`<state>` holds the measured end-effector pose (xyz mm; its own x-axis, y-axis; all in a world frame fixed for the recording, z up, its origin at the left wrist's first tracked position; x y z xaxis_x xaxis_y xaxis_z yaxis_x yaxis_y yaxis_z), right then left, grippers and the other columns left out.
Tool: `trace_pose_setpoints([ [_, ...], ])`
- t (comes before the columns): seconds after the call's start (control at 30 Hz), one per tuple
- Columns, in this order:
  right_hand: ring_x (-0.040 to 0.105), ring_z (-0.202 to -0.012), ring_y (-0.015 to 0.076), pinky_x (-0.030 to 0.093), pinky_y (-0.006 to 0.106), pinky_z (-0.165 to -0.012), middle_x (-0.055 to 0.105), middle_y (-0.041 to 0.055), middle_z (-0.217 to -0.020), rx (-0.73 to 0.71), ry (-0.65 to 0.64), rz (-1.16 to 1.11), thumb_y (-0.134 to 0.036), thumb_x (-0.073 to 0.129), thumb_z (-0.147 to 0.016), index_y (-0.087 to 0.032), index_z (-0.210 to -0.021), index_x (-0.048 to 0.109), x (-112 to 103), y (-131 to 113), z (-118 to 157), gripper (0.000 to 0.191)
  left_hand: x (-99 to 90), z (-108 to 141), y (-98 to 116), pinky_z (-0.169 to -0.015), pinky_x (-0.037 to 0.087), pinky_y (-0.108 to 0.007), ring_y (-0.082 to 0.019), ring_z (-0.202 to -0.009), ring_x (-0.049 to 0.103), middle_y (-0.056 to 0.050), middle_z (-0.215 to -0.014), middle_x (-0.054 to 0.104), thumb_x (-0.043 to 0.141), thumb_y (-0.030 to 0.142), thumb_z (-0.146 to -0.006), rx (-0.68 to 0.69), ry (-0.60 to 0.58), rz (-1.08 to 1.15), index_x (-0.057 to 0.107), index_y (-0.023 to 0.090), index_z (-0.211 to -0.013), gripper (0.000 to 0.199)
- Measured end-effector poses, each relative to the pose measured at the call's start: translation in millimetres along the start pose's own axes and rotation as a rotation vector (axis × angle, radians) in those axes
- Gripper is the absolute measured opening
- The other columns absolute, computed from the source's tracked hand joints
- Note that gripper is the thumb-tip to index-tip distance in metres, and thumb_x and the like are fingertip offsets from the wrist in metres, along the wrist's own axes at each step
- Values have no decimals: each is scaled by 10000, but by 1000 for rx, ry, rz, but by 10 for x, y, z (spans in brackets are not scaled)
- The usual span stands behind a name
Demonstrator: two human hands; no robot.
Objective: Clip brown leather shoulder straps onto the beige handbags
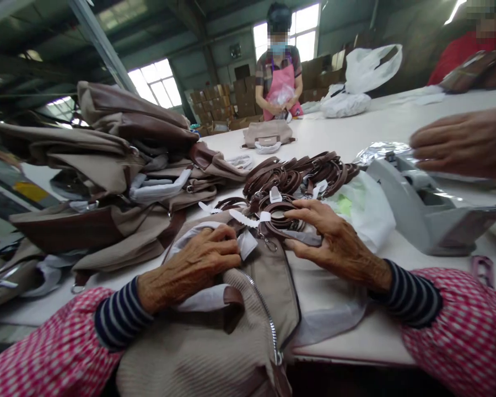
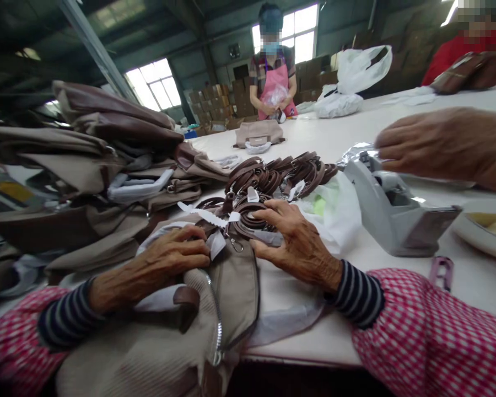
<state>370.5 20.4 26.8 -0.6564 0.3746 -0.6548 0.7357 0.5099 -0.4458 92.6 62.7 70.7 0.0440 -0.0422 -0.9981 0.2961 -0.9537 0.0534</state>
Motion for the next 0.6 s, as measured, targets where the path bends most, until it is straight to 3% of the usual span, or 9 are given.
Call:
trace_pose_setpoints([
  [0.13,576,-1273,330,510,528,-1059,585,109,-1427,-51,-122,71,-330,727,-880,-266,-1211,723,-70,-90,31,338,47,47,-129,-1115,421,-479,-300,-1301,470,-74,-1250,671,628,180,-973,-7,132,-29,656,196,-844,133],
  [0.3,572,-1193,311,511,499,-1006,552,109,-1440,-221,-323,64,-269,723,-859,-287,-1188,741,-128,-307,99,330,82,118,-290,-1151,395,-552,-345,-1388,420,-83,-1429,614,671,402,-962,-27,276,-12,695,214,-817,239],
  [0.47,575,-1140,287,482,488,-1023,598,104,-1331,-318,-499,35,-300,714,-884,-272,-1122,745,-153,-450,27,242,16,66,-179,-1158,399,-532,-334,-1398,437,-77,-1421,634,641,403,-982,-23,299,-22,693,206,-785,283],
  [0.6,546,-1121,292,469,483,-1002,605,127,-1267,-376,-479,48,-360,702,-909,-227,-1081,738,15,-532,-110,220,-74,-65,-26,-1145,413,-535,-334,-1391,452,-96,-1389,652,583,443,-1017,27,338,-1,691,199,-755,374],
])
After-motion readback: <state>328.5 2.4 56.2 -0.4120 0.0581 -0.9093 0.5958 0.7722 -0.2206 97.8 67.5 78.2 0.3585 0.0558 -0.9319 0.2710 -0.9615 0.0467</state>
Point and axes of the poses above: each hand's wrist, its own z-axis away from the middle knuckle, its own x-axis out of the palm, y = z × x, the point moved 2 cm from there along -z, towards the middle knuckle
